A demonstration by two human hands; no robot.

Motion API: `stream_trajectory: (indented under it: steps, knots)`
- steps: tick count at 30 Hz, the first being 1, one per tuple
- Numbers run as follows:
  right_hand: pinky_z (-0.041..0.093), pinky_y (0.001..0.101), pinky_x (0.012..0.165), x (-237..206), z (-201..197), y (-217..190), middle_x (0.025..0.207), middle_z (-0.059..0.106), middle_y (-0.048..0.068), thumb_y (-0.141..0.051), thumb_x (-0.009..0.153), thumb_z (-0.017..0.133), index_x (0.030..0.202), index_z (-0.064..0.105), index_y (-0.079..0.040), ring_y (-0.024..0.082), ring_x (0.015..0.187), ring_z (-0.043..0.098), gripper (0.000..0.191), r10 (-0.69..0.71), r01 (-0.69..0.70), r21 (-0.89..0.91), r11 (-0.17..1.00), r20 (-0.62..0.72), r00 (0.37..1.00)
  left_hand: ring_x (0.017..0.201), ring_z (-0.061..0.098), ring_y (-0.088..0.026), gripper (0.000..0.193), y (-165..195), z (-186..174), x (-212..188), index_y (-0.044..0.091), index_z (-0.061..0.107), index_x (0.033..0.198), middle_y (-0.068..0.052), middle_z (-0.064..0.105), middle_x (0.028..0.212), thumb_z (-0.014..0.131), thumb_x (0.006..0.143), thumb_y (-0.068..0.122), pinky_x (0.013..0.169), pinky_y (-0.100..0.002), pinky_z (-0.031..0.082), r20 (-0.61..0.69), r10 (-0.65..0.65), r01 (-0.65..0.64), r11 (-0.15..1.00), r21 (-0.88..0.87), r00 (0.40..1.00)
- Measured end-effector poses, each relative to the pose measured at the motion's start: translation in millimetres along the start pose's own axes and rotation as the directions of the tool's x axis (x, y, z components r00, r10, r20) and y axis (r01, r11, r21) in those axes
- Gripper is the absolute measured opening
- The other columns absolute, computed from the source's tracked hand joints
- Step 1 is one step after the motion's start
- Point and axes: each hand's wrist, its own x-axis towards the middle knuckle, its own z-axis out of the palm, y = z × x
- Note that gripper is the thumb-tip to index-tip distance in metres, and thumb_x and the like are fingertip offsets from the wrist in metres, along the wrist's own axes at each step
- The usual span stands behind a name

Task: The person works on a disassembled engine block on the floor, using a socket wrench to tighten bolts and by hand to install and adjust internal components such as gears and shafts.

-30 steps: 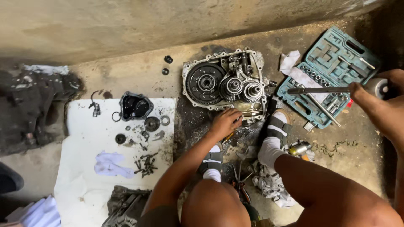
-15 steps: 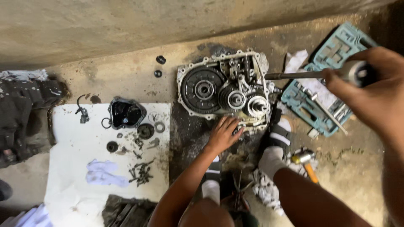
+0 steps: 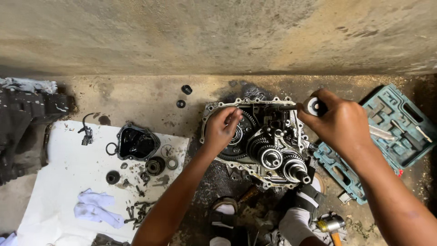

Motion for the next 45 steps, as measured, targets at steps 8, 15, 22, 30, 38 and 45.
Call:
stream_trajectory:
  steps: [8,15,22,30,38,45]
  knots:
    - [0.055,0.0435,0.064,11,1,-4,0.069,0.069,0.024,-0.055,0.087,0.078,0.108,0.069,0.005,0.033,0.064,0.070,0.064,0.122,-0.126,0.009,0.992,0.193,0.974,0.083,0.071,-0.013,0.029,8,56,62,0.003,0.070,0.109,-0.007,0.075,0.090,0.059,0.108,0.030,0.074,-0.026,0.057,0.160,0.057,-0.035,0.990,-0.140,0.986]
    - [0.050,0.0372,0.060,15,1,-14,0.085,0.066,0.016,-0.035,0.099,0.060,0.136,0.047,0.004,0.020,0.070,0.059,0.055,0.095,-0.360,0.569,0.740,0.441,0.892,0.119,0.062,-0.027,0.076,41,101,87,-0.004,0.061,0.134,-0.020,0.065,0.126,0.033,0.110,0.063,0.102,-0.034,0.047,0.319,-0.005,0.115,0.938,-0.327,0.948]
    - [0.053,0.0359,0.063,5,-9,-13,0.079,0.067,0.014,-0.027,0.096,0.067,0.144,0.036,0.004,0.020,0.070,0.063,0.066,-0.020,-0.186,0.319,0.929,0.546,0.837,0.134,0.059,-0.035,0.044,4,144,88,-0.007,0.049,0.144,-0.029,0.060,0.141,0.041,0.114,0.024,0.117,-0.042,0.048,0.130,0.274,-0.237,0.941,-0.244,0.953]
    - [0.046,0.0592,0.100,4,-31,29,0.106,0.075,0.012,-0.021,0.094,0.066,0.105,0.074,-0.012,0.036,0.101,0.070,0.017,-0.511,0.457,-0.281,0.844,-0.165,0.843,0.099,0.069,-0.035,0.037,-4,158,73,-0.001,0.058,0.126,-0.020,0.072,0.110,0.069,0.093,0.009,0.090,-0.045,0.056,-0.006,0.565,-0.564,0.823,0.066,0.825]
    - [0.055,0.0482,0.076,-25,-24,-9,0.089,0.070,0.018,-0.032,0.093,0.073,0.101,0.068,-0.003,0.040,0.083,0.070,0.030,0.023,-0.019,-0.014,1.000,0.372,0.928,0.052,0.062,-0.027,0.034,2,163,94,0.003,0.057,0.087,-0.009,0.059,0.058,0.046,0.116,0.016,0.069,-0.041,0.059,0.090,0.149,-0.119,0.953,-0.280,0.985]
    - [0.043,0.0654,0.093,18,-20,3,0.091,0.071,0.015,-0.009,0.085,0.067,0.094,0.067,-0.007,0.041,0.095,0.070,0.009,-0.461,0.404,-0.233,0.884,-0.301,0.835,0.088,0.073,-0.036,0.038,-9,152,76,-0.005,0.054,0.135,-0.025,0.073,0.103,0.059,0.099,0.010,0.082,-0.042,0.060,0.091,0.566,-0.566,0.824,-0.032,0.819]
